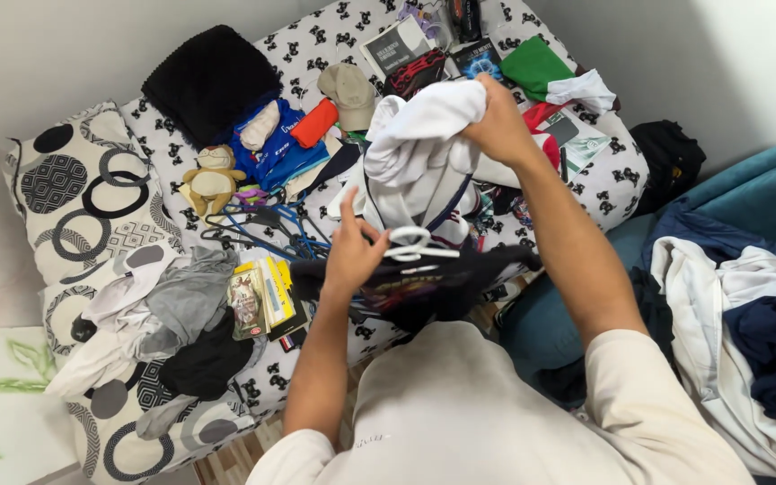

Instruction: The recorder takes various clothing items from a bed, puts a shirt on a hanger, and hangs them in a wooden closet.

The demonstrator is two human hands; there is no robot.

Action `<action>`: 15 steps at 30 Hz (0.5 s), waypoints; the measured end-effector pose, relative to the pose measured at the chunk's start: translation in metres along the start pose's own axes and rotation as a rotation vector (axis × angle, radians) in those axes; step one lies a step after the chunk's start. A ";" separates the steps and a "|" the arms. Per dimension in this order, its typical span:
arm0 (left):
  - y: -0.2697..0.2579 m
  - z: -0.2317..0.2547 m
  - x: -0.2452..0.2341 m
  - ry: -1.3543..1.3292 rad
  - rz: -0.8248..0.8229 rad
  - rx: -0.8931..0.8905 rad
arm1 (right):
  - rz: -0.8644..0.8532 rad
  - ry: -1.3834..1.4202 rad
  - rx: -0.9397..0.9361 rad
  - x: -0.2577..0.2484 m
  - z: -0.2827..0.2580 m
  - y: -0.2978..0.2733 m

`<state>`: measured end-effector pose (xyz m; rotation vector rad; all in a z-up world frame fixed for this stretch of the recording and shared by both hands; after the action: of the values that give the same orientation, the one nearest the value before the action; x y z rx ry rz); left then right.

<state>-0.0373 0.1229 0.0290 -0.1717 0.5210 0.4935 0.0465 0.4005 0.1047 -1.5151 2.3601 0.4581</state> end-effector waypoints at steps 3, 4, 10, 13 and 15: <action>0.014 0.005 -0.005 -0.001 0.003 -0.015 | -0.075 -0.062 0.060 0.008 -0.006 -0.005; 0.021 0.006 -0.003 0.001 0.001 -0.013 | -0.073 -0.061 0.060 0.010 -0.002 -0.005; 0.056 -0.038 0.019 0.122 0.072 0.204 | -0.395 -0.340 -0.455 0.043 -0.030 -0.014; 0.052 -0.052 0.020 0.248 0.191 0.462 | -0.437 -0.425 -0.624 0.050 -0.029 -0.024; 0.054 -0.065 0.009 0.131 0.233 0.249 | -0.332 -0.495 -0.498 0.044 -0.013 -0.020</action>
<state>-0.0853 0.1558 -0.0337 0.0972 0.7305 0.6417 0.0459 0.3512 0.0966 -1.6986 1.6463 1.2357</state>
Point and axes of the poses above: each hand's wrist, its own y-axis towards the middle knuckle, its own x-axis out of the palm, z = x × y, the point moved 5 cm from there along y, towards the middle knuckle, and after that the axes turned 13 degrees about -z, right-handed, at the moved point
